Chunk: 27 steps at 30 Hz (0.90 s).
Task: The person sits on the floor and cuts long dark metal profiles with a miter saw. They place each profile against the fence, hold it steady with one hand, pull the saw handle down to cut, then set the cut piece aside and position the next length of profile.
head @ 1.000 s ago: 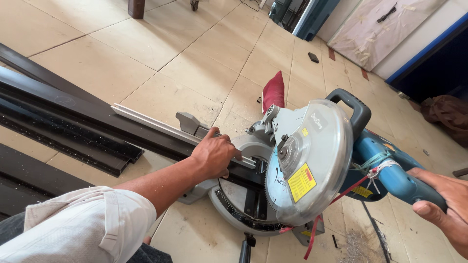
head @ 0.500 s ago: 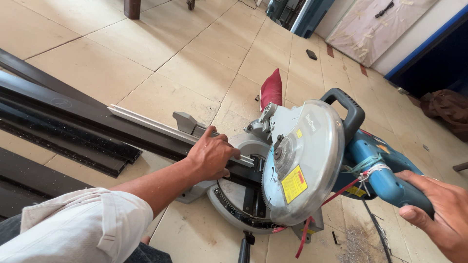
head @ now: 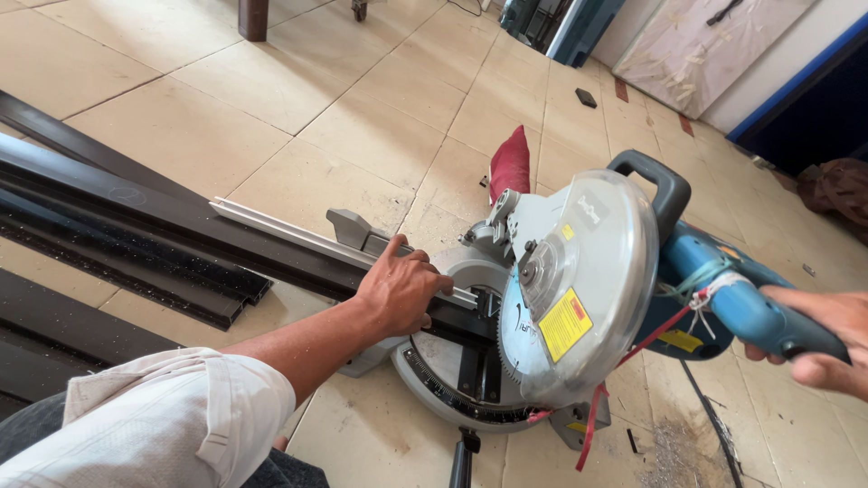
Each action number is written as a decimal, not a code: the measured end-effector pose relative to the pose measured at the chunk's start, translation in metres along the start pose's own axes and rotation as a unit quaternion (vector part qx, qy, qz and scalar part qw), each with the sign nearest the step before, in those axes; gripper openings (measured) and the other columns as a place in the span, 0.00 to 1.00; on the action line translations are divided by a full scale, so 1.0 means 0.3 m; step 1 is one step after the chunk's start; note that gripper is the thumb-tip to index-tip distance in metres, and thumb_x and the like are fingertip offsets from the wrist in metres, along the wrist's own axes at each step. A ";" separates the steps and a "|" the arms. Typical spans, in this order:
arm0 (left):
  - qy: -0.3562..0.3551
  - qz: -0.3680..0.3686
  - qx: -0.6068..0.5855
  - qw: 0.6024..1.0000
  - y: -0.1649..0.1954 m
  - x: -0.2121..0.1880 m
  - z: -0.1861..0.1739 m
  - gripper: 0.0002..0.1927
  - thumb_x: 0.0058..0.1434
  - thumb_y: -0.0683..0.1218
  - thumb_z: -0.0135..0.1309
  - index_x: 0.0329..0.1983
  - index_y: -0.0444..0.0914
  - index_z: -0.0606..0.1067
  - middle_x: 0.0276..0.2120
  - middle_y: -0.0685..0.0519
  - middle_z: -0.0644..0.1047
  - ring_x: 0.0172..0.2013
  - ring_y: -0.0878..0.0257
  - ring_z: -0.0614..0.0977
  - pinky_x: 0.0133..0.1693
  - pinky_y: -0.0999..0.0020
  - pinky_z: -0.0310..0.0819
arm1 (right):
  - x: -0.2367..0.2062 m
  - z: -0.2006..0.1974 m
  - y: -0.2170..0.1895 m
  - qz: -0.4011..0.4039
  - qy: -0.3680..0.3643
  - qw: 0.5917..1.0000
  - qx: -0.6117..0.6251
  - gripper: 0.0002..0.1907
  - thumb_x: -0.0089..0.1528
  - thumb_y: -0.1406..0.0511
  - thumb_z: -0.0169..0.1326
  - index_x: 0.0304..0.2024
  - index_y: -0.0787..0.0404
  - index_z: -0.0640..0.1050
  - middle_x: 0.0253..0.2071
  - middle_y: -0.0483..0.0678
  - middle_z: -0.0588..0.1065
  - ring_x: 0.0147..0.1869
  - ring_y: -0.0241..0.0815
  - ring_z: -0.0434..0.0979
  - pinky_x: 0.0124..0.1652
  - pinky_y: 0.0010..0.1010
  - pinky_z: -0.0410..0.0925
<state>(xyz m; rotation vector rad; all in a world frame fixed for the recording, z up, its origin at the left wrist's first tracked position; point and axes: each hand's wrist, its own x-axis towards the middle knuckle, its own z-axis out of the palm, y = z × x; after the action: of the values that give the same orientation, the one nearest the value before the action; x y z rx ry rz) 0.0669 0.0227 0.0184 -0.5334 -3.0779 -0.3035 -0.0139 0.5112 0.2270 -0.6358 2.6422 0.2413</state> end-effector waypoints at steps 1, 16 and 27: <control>0.001 0.000 0.001 1.000 0.004 -0.001 -0.001 0.29 0.51 0.54 0.70 0.57 0.55 0.76 0.52 0.58 0.80 0.62 0.63 0.71 0.71 0.48 0.43 | -0.006 0.008 0.002 0.004 0.017 1.000 0.002 0.41 0.47 0.26 0.50 0.45 0.47 0.75 0.31 0.44 0.75 0.38 0.38 0.80 0.41 0.36 0.72; 0.007 0.008 0.009 1.000 0.003 -0.013 0.012 0.28 0.51 0.55 0.69 0.57 0.55 0.76 0.51 0.58 0.80 0.62 0.63 0.72 0.71 0.48 0.44 | -0.017 0.088 -0.038 0.078 0.098 0.992 0.026 0.47 0.46 0.26 0.50 0.54 0.47 0.77 0.28 0.48 0.77 0.35 0.43 0.82 0.40 0.41 0.77; 0.009 0.004 -0.001 1.000 0.009 -0.004 0.002 0.29 0.51 0.53 0.69 0.57 0.55 0.76 0.52 0.58 0.79 0.63 0.62 0.71 0.71 0.46 0.40 | -0.035 0.005 -0.039 0.065 0.126 0.988 0.054 0.45 0.48 0.30 0.53 0.51 0.54 0.80 0.26 0.50 0.75 0.33 0.46 0.80 0.36 0.42 0.73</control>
<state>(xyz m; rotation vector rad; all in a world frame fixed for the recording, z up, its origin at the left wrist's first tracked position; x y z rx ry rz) 0.0689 0.0250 0.0183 -0.5412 -3.0578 -0.3098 0.0005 0.5054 0.2293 -0.4876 2.9206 0.0548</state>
